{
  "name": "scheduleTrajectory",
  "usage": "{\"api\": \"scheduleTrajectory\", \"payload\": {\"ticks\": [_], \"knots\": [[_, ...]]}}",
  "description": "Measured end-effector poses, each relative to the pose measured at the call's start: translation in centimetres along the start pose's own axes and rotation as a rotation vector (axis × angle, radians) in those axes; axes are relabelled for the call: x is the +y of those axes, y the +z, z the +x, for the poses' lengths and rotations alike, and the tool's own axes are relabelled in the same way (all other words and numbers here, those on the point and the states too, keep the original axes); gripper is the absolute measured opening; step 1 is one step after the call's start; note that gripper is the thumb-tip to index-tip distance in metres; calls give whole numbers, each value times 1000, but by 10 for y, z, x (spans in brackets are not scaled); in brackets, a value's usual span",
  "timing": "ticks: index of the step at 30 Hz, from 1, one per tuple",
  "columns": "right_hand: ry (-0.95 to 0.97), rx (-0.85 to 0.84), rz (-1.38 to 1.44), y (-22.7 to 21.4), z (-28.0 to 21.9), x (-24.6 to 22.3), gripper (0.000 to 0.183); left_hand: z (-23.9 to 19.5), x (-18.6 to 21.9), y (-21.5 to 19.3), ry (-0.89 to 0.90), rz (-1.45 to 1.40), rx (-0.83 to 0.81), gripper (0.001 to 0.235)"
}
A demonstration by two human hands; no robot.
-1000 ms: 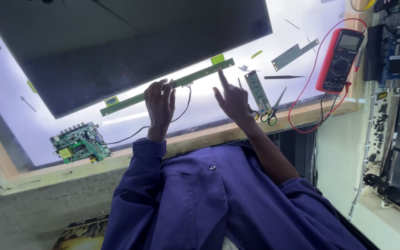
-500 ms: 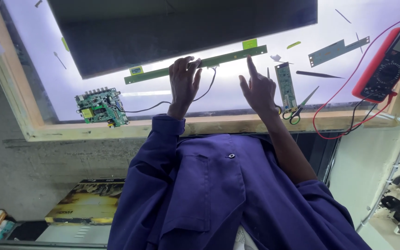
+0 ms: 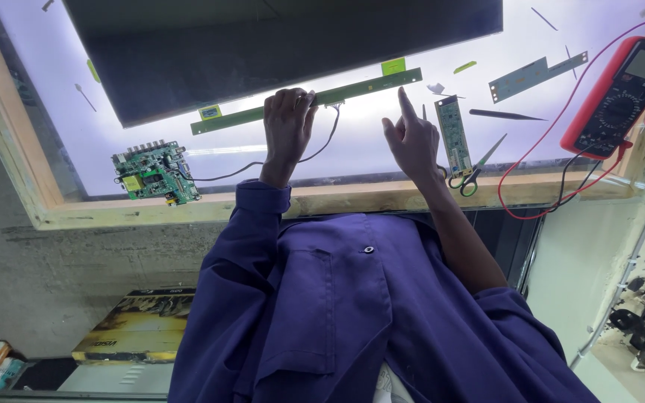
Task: The person connects a cable to a circuit board and a flat ribbon cable to a display panel. They then plug a power cable into the circuit board, causing the display to light up. Finally, they use a multimeter probe to test the circuit board.
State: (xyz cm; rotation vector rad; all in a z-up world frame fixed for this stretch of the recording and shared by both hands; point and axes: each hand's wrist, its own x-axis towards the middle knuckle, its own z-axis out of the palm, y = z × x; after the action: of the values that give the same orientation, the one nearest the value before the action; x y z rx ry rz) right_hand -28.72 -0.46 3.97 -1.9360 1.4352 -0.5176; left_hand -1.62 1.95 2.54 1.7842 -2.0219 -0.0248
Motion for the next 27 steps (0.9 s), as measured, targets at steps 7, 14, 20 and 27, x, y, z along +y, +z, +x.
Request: {"api": "scheduleTrajectory", "payload": {"ticks": [7, 14, 20, 27], "knots": [[7, 2, 110, -2, -4, 2, 54, 9, -1, -7, -5, 4, 34, 9], [3, 6, 148, -5, -4, -3, 48, 16, -1, -11, -50, -60, 49, 5], [21, -28, 234, -4, -1, -6, 38, 17, -3, -11, -69, -107, 16, 7], [189, -199, 744, 18, 8, -42, 30, 19, -3, -19, -71, -182, -44, 8]]}}
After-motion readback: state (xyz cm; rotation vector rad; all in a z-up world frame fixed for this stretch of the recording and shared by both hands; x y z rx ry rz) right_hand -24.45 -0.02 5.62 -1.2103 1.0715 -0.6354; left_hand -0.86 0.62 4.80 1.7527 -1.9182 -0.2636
